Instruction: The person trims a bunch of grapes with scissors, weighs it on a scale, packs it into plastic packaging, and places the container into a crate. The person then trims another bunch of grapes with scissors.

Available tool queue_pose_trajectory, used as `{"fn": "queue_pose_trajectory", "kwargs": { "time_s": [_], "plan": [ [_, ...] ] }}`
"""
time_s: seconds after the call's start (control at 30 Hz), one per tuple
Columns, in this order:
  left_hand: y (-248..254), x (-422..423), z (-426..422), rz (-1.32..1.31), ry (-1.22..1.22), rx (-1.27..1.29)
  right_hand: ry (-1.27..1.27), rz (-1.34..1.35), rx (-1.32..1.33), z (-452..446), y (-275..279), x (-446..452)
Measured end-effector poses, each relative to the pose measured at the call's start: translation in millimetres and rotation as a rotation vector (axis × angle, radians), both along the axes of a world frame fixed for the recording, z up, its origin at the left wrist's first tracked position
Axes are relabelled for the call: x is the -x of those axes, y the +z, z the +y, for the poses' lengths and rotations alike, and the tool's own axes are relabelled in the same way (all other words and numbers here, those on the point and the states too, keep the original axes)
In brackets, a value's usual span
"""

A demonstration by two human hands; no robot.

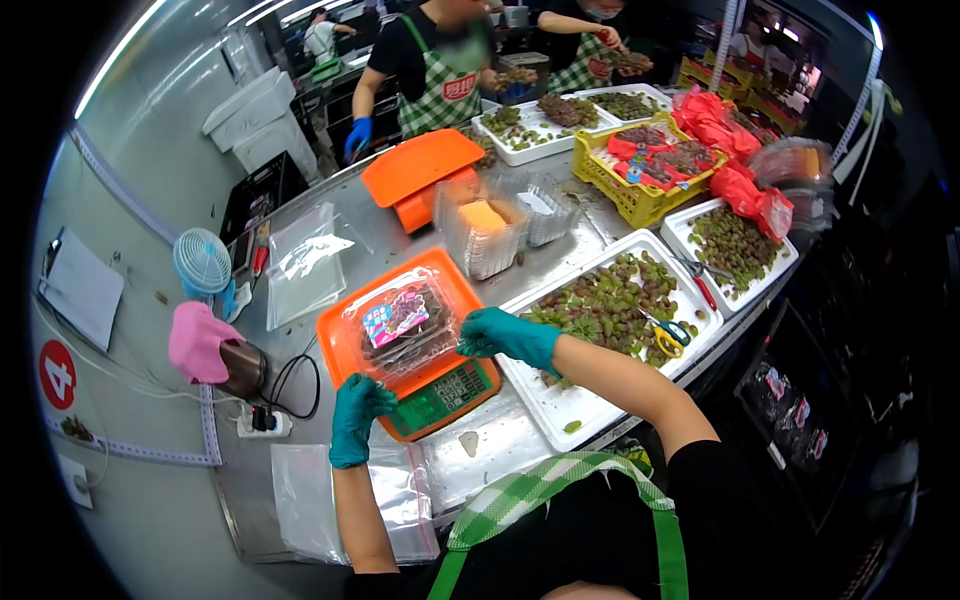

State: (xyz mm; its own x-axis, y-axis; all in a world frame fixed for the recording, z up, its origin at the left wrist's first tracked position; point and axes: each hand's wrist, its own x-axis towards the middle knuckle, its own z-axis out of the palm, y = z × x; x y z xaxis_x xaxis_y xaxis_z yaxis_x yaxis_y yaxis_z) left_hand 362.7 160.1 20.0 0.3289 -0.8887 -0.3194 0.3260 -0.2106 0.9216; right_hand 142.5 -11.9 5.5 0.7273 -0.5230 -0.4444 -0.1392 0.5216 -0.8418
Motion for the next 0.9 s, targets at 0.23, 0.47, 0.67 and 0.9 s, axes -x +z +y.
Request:
{"fn": "queue_pose_trajectory", "kwargs": {
  "time_s": [0.23, 0.47, 0.67, 0.9],
  "plan": [
    [-25, -4, 8, 0.089, 0.026, 0.135, -0.187, -0.102, 0.046, 16, -4, -2],
    [-3, 33, 26, -0.169, -0.018, 0.256, -0.225, -0.238, 0.246, 43, -17, 30],
    [44, 111, 55, -0.349, -0.254, 0.402, -0.384, -0.380, 0.107, 142, -2, 130],
    [47, 250, 62, -0.376, -0.939, 0.410, -1.011, -0.590, -0.117, 267, -32, 266]
  ]
}}
